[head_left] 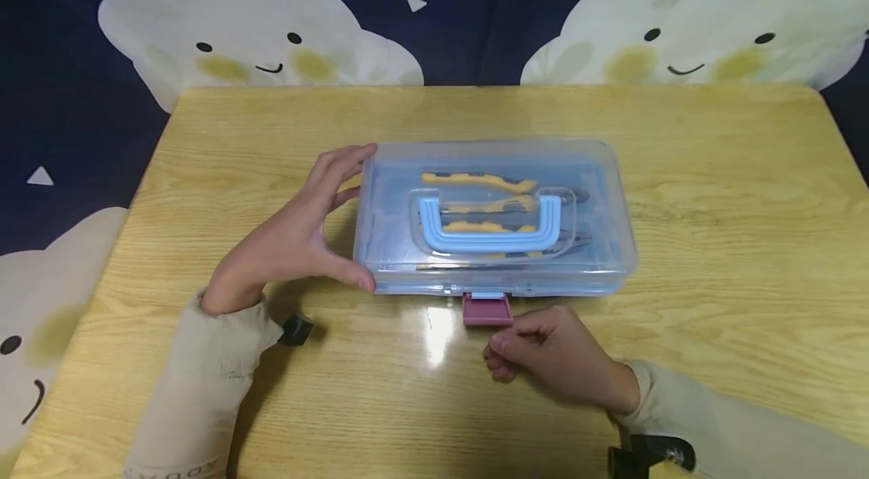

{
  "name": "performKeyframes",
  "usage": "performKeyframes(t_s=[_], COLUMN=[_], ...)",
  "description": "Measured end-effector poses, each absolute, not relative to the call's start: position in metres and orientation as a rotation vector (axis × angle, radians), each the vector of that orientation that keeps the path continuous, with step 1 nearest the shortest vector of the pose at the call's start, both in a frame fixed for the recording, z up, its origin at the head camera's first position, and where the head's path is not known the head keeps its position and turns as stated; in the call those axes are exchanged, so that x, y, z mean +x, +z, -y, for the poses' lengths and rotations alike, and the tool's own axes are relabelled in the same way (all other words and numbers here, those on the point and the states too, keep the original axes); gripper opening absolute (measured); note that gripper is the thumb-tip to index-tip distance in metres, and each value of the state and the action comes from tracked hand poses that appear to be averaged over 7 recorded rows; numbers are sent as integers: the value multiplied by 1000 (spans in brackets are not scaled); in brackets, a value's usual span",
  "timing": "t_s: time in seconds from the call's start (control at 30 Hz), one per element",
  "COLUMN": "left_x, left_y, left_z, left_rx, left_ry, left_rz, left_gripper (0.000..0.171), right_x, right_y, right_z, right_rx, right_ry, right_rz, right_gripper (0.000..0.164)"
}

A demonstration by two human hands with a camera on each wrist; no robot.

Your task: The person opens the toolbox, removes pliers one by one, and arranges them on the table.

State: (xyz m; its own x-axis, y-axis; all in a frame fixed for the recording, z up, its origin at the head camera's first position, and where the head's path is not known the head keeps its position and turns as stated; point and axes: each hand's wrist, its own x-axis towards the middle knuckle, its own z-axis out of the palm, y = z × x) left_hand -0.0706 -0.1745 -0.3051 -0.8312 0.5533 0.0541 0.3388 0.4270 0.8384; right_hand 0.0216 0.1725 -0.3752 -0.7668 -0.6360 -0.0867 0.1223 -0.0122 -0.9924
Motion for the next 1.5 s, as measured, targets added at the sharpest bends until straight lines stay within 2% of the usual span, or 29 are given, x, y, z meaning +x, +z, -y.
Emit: performKeyframes(t_s=[0.2,0.37,0.57,0.7,0.8,0.97,1.1,1.27,1.5], left_x=[-73,-72,-73,-74,-73,-70,-69,-69,-70], left_y=[-308,-308,-305,-303,-303,-304,-305,-305,-306], left_z=[172,171,171,171,172,177,180,181,181], left_rx=[786,790,816,833,827,818,840,878,925], left_ry=[1400,1400,1374,1366,1357,1353,1361,1370,1395], left_rz=[-2404,-2397,-2416,-2418,-2420,-2416,-2412,-2397,-2353], left_gripper=[139,139,140,139,139,143,145,146,146], right_x=[25,28,19,0,-15,-27,-33,-46,-57], right_y=[-372,-365,-340,-316,-305,-300,-298,-294,-285], right_z=[-174,-177,-186,-195,-201,-209,-214,-218,-238], right_rx=[-572,-939,-1550,-1819,-1865,-1731,-1654,-1731,-1645], right_ry=[-1752,-1574,-1541,-1683,-1878,-2198,-2300,-2238,-1447], right_rz=[-1817,-2159,-2254,-2202,-2181,-2195,-2309,-2394,-2820], right_gripper=[30,39,12,10,11,14,22,34,89])
